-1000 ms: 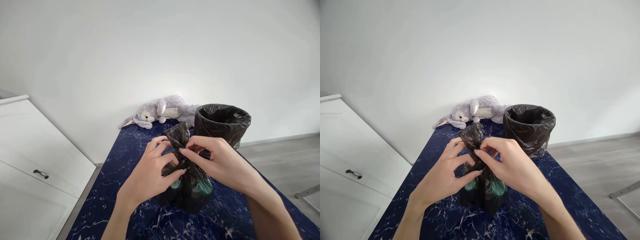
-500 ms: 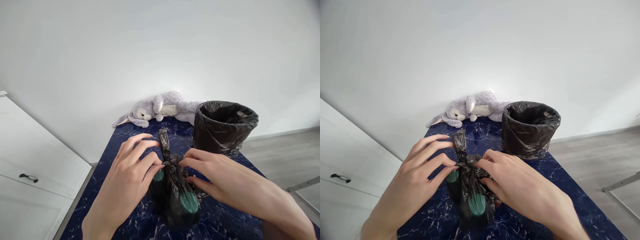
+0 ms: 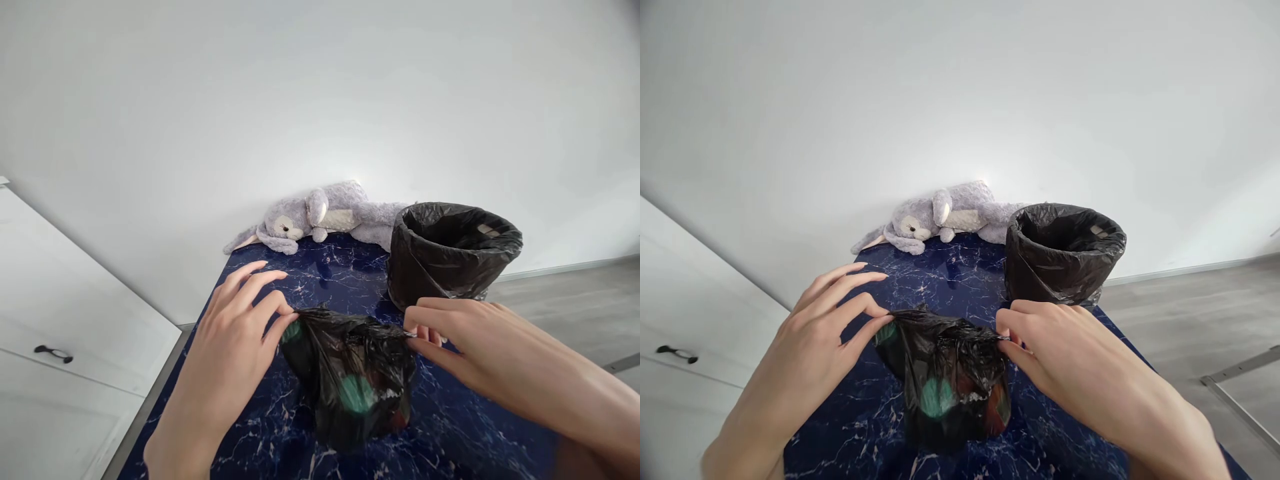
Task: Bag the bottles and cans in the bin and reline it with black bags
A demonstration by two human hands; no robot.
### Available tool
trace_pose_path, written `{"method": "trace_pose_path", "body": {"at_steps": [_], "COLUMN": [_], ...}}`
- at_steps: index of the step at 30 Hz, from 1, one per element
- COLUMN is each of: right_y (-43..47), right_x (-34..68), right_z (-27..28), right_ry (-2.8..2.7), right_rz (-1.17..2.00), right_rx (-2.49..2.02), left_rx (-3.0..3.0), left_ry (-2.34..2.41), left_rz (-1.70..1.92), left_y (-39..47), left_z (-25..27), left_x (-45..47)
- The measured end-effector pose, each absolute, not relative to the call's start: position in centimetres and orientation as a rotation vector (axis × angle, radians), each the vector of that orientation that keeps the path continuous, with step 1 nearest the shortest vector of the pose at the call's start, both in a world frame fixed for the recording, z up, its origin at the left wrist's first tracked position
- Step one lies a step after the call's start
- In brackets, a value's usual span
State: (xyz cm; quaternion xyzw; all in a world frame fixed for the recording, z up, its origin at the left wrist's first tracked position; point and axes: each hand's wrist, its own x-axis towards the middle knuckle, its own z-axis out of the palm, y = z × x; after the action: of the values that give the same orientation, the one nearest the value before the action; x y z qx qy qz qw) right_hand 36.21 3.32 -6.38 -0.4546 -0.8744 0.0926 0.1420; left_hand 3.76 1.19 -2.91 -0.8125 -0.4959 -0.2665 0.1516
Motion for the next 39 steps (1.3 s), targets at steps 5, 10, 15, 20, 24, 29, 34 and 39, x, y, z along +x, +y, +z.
{"method": "trace_pose_path", "body": {"at_steps": [5, 10, 15, 20, 24, 29, 34, 39], "right_y": [3.2, 2.8, 2.4, 2.2, 1.8, 1.4, 2.1, 2.8], "right_x": [37.6, 37.8, 37.3, 37.1, 36.7, 34.7, 32.9, 33.4], "right_z": [-6.8, -7.0, -6.9, -6.6, -6.6, -6.4, -5.4, -4.7], "right_ry": [-2.485, -2.459, -2.461, -2.462, -2.454, -2.395, -2.457, -2.428], "right_rz": [0.286, 0.242, 0.253, 0.249, 0.197, 0.085, 0.167, 0.121], "right_rx": [-1.395, -1.397, -1.385, -1.382, -1.331, -1.156, -1.197, -1.317], "left_rx": [-2.147, -2.102, -2.352, -2.515, -2.493, -2.333, -2.363, -2.434], "left_ry": [-1.560, -1.607, -1.627, -1.545, -1.478, -1.562, -1.989, -2.346], "left_rz": [-0.762, -0.761, -0.818, -0.792, -0.845, -1.066, -1.467, -2.048], "left_y": [1.7, 1.2, 0.0, 0.0, 0.2, -0.4, -1.4, -2.3], "left_z": [-3.5, -3.7, -3.8, -4.3, -3.9, -3.0, -1.6, -0.3], "left_x": [2.5, 2.9, 5.7, 7.3, 7.3, 7.6, 8.1, 7.6]}}
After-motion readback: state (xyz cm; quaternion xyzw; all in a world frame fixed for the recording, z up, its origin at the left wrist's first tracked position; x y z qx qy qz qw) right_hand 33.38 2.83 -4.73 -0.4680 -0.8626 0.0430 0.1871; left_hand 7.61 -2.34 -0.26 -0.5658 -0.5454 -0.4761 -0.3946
